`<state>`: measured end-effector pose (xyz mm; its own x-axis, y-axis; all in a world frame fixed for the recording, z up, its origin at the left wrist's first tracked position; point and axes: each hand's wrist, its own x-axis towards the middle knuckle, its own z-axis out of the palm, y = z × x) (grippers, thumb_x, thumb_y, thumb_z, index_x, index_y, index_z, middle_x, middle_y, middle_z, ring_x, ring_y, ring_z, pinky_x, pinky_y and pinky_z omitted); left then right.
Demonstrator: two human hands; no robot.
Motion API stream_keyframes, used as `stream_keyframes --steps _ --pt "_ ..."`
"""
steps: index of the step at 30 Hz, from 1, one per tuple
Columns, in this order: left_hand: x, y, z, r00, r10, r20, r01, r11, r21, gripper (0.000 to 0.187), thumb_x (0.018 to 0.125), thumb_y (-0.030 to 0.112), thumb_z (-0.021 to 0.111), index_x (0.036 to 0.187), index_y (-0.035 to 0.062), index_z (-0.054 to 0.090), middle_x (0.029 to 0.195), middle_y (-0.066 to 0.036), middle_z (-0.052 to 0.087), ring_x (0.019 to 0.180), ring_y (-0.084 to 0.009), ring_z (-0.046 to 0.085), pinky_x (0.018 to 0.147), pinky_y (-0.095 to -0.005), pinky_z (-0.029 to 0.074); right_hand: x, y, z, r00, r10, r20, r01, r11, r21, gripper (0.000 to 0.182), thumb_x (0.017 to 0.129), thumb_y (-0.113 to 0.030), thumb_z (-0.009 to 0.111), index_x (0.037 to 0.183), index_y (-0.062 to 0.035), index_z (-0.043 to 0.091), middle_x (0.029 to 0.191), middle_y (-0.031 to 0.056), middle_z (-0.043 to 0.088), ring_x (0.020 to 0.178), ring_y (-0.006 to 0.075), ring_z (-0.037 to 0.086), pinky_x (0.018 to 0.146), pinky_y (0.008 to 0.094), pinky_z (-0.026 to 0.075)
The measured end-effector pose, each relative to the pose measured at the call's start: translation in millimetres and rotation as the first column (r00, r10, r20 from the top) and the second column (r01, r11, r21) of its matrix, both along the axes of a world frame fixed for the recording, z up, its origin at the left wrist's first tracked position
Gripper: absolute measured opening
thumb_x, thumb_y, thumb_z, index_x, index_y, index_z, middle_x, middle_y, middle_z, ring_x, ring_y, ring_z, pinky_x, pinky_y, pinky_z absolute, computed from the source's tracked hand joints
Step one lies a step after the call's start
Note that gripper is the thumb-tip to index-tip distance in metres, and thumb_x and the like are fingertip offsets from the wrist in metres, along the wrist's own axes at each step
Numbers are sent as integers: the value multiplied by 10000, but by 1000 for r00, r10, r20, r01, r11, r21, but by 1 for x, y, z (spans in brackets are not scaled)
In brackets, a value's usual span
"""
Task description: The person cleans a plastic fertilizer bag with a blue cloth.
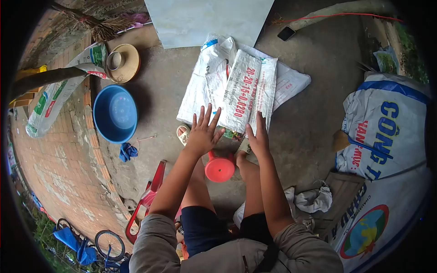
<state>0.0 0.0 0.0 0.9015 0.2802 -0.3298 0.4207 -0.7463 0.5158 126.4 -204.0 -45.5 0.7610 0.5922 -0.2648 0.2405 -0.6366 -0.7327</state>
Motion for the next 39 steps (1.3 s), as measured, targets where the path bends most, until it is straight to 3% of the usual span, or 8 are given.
stream_keyframes --steps 2,3,9,22,28,29,33,39 --pt "-4 -5 -3 1000 -22 11 23 1000 -10 694 972 508 421 1548 202 184 1596 -180 126 1464 -412 113 1147 -583 144 -14 -8 18 998 -54 -25 54 998 -21 682 947 -288 572 1496 -40 252 1534 224 279 1407 483 219 1148 523 216" --pt "15 -8 -96 1000 -27 -3 27 1000 -8 694 972 508 421 1548 202 184 1596 -180 126 1464 -412 113 1147 -583 144 3 -10 -68 998 -59 -39 58 998 -19 682 947 -288 572 1496 -40 252 1534 224 279 1407 483 219 1148 523 216" --pt "55 -22 -185 988 -82 -129 85 996 13 692 976 506 416 1550 211 168 1604 -162 102 1461 -424 110 1139 -608 141 51 -9 -139 983 181 -10 -181 981 -70 675 945 -252 564 1495 -28 241 1529 232 276 1411 480 212 1149 536 204" --pt "140 23 -177 975 -196 101 149 924 352 655 994 482 405 1539 178 207 1591 -177 148 1459 -419 118 1152 -587 108 114 -5 -146 979 174 103 -177 984 23 667 956 -185 524 1491 40 194 1538 262 235 1449 428 155 1183 479 127" --pt "142 -10 -186 938 -332 103 217 790 573 655 1005 485 379 1548 198 151 1591 -170 148 1462 -399 119 1160 -578 100 100 -35 -170 935 74 348 -139 976 166 654 957 -171 507 1484 52 191 1531 275 236 1437 440 174 1190 469 122" --pt "141 -21 -185 936 -343 82 239 786 571 655 1005 485 379 1548 198 151 1591 -170 148 1462 -399 119 1160 -578 100 83 -40 -164 958 2 287 -37 992 117 650 958 -169 503 1484 52 192 1530 278 232 1432 448 179 1189 472 128" --pt "143 -25 -184 927 -341 159 224 839 495 647 1011 483 356 1551 206 130 1593 -174 136 1459 -405 121 1160 -575 113 51 -18 -118 911 161 381 -299 893 338 630 968 -158 486 1475 71 190 1522 280 246 1417 462 206 1175 475 187" --pt "107 -52 -153 847 -459 267 295 825 482 647 1015 485 344 1551 198 123 1593 -177 134 1462 -395 116 1161 -569 121 5 -33 -109 894 99 436 -198 962 187 642 975 -192 476 1480 68 175 1521 292 235 1416 470 198 1166 473 214"
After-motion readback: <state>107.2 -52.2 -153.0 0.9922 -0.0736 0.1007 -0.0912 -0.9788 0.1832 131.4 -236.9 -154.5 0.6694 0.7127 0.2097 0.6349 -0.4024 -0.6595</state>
